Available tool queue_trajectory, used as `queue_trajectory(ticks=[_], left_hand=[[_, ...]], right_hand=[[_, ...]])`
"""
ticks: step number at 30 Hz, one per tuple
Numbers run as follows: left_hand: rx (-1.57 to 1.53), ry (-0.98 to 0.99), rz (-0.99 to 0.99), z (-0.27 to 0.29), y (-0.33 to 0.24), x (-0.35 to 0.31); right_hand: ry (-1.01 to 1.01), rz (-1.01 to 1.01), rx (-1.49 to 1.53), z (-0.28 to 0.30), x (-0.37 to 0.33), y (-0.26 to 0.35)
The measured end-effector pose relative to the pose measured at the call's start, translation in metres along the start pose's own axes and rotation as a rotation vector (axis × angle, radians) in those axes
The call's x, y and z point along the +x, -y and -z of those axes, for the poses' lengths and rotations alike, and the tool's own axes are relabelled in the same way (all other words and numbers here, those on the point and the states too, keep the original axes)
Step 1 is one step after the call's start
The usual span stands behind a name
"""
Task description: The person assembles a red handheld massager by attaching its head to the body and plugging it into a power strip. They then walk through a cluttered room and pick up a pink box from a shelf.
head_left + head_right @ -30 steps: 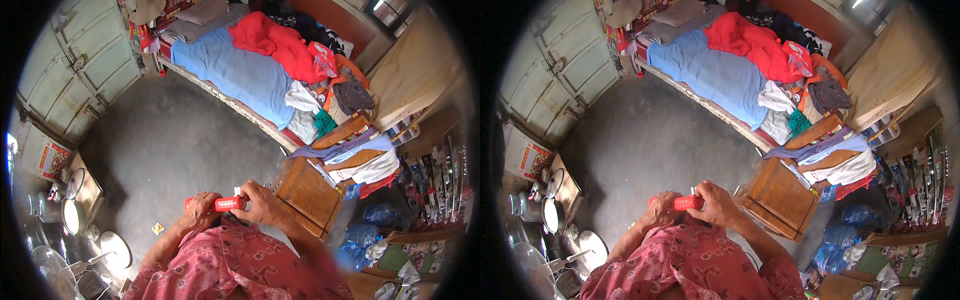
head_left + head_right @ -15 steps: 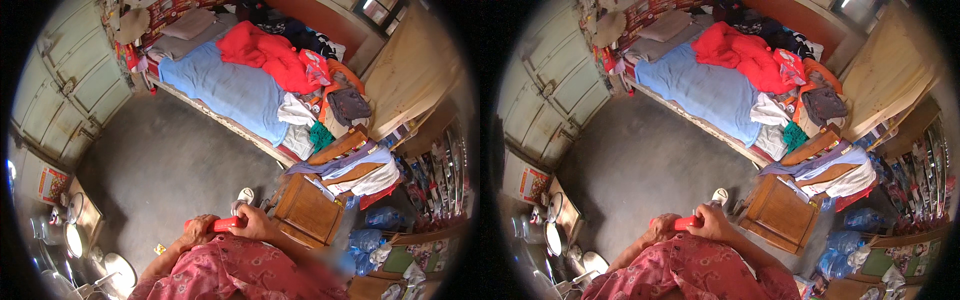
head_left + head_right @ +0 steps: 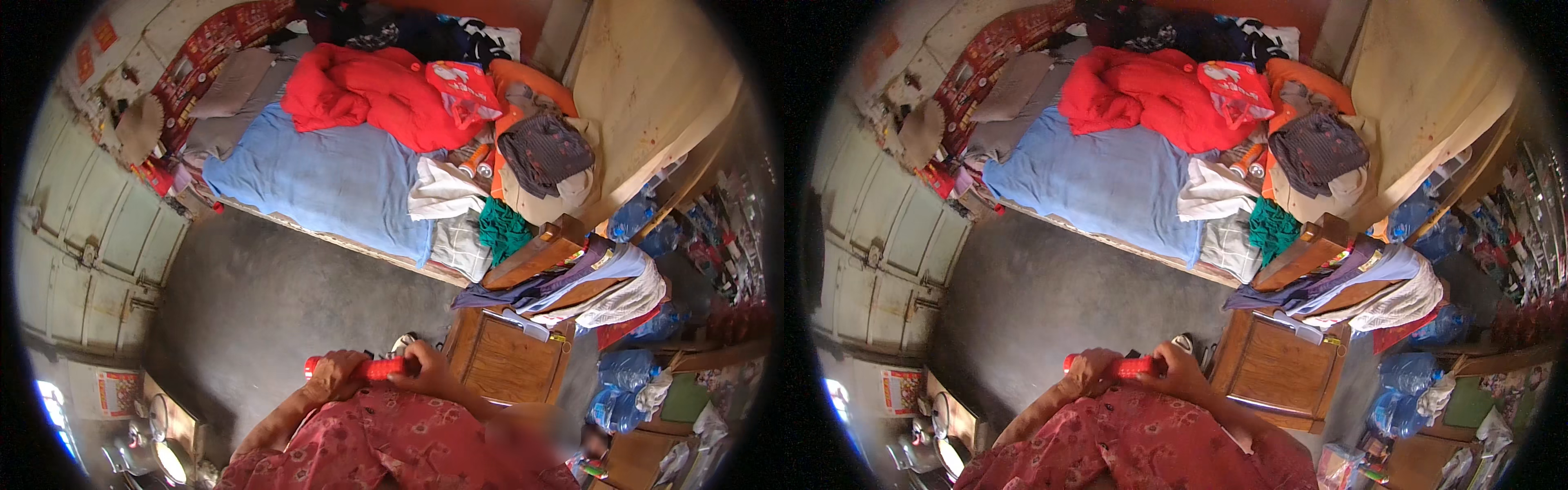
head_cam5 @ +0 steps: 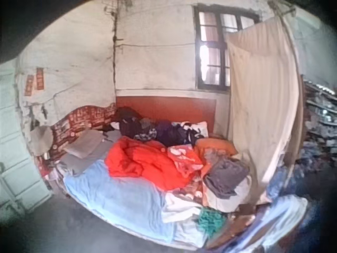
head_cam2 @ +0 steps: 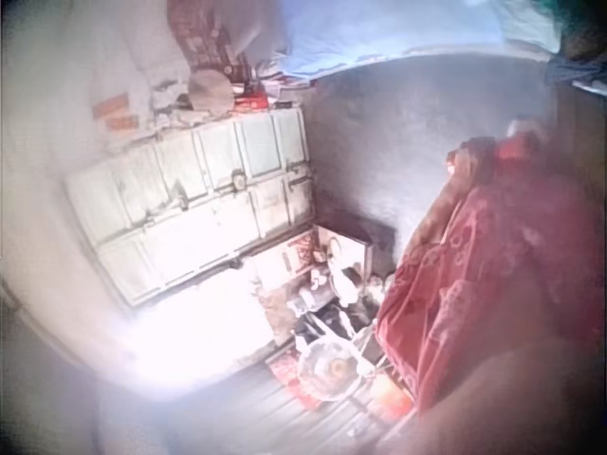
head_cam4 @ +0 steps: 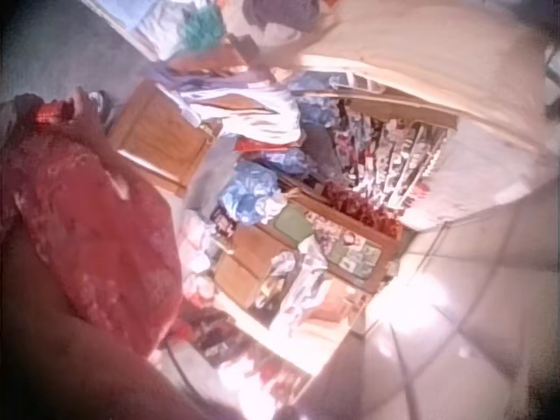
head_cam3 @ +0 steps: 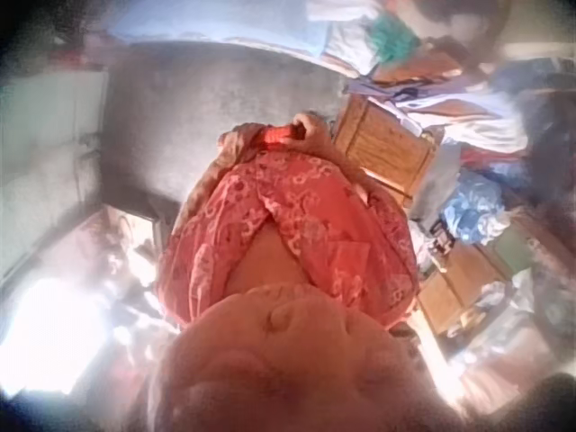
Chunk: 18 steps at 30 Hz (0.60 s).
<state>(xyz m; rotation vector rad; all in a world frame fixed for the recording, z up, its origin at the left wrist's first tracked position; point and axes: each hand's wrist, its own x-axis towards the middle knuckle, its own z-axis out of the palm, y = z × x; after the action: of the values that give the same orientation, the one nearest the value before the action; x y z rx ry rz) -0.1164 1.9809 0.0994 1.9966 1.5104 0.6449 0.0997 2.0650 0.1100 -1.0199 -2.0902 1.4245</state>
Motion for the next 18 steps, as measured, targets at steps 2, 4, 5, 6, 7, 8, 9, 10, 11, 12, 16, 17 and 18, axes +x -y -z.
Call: queue_trajectory(ticks=[2,4,5,6,7,8,9,10,11,12,16,17,18], left_hand=[[0.048,0.037,0.011,-0.009,0.008,0.038],[0.104,-0.029,-0.005,-0.015,0.003,0.069],[0.158,-0.119,-0.039,-0.009,-0.006,0.087],[0.176,-0.156,-0.081,-0.008,-0.016,0.108],[0.217,-0.188,-0.117,-0.001,-0.025,0.125],[0.257,-0.2,-0.143,0.0,-0.025,0.14],[0.295,-0.206,-0.177,-0.002,-0.023,0.151],[0.333,-0.205,-0.211,0.0,-0.023,0.164],[0.371,-0.203,-0.249,0.002,-0.023,0.175],[0.393,-0.21,-0.304,-0.002,-0.025,0.189],[0.367,-0.161,-0.408,-0.016,-0.024,0.226],[0.378,-0.129,-0.427,-0.015,-0.026,0.233],[0.386,-0.103,-0.445,-0.014,-0.029,0.241]], right_hand=[[-0.088,0.007,0.027,0.022,0.012,-0.014],[-0.176,0.044,-0.096,0.047,0.024,-0.018],[-0.199,0.031,-0.044,0.061,0.027,-0.016],[-0.228,-0.003,-0.01,0.076,0.028,-0.019],[-0.29,-0.007,0.071,0.088,0.03,-0.017],[-0.359,-0.011,0.147,0.096,0.033,-0.017],[-0.375,-0.115,0.349,0.099,0.034,-0.018],[-0.405,-0.206,0.534,0.107,0.036,-0.015],[-0.438,-0.292,0.722,0.113,0.036,-0.015],[-0.381,-0.361,0.657,0.122,0.032,-0.021],[-0.443,-0.459,0.912,0.126,0.028,-0.024],[-0.468,-0.461,0.953,0.128,0.028,-0.022],[-0.491,-0.461,0.988,0.134,0.03,-0.02]])
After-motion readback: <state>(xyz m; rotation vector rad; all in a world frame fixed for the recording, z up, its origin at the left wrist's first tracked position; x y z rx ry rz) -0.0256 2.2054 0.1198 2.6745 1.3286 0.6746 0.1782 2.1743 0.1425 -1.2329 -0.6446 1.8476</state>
